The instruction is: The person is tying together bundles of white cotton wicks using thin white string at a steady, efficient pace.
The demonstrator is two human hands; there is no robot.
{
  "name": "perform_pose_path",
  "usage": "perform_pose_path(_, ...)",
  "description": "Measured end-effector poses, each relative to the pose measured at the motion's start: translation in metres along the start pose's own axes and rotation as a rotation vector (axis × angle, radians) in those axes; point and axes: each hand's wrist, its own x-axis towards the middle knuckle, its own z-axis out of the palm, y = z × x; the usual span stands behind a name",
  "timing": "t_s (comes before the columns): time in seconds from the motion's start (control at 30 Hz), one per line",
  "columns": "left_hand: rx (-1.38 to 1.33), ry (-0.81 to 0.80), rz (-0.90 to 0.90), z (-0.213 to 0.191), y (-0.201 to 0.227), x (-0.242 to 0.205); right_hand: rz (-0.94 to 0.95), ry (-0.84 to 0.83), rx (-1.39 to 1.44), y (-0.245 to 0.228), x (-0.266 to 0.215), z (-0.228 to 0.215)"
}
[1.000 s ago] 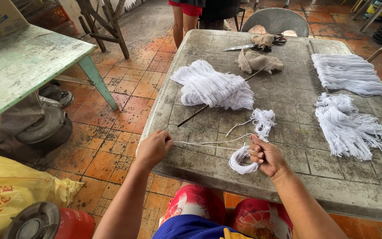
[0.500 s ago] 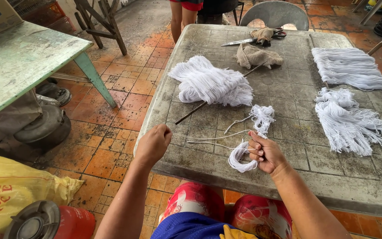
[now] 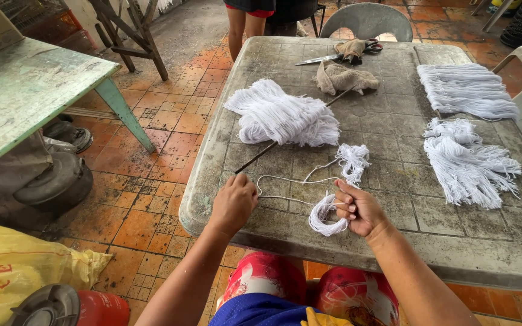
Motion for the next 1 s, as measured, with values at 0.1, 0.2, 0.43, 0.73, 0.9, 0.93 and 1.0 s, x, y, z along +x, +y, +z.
perform_pose_path(0.1,0.169,0.053,0.09,-0.013,-0.003,0.001,0.034,-0.148,0.225,-0.013,-0.002,-0.003)
perform_pose_path(0.2,0.061,0.021,0.013,-0.057,-0.013,-0.004,-0.182,-0.109,0.187,-0.041,-0.03,0.012)
perform_pose_path(0.43,0.06,0.042,-0.071,-0.083,-0.04,-0.011,-0.81,0.271,-0.567,-0.036,-0.052,0.059)
perform_pose_path(0.73,-0.751,-0.092,-0.161,-0.133,0.09,-0.012,-0.848,-0.083,-1.035,0.042,-0.063,0.144)
perform_pose_path(0.9,-1.384,-0.232,-0.258,-0.114,0.104,-0.014,-1.158,0.016,-1.062,0.037,-0.065,0.155)
perform_pose_path(0.93,-1.386,-0.233,-0.253,-0.111,0.102,-0.012,-1.161,0.019,-1.065,0.035,-0.066,0.153)
perform_pose_path(1.0,-1.547,-0.279,-0.399,-0.105,0.097,-0.011,-1.068,0.023,-1.02,0.031,-0.068,0.15)
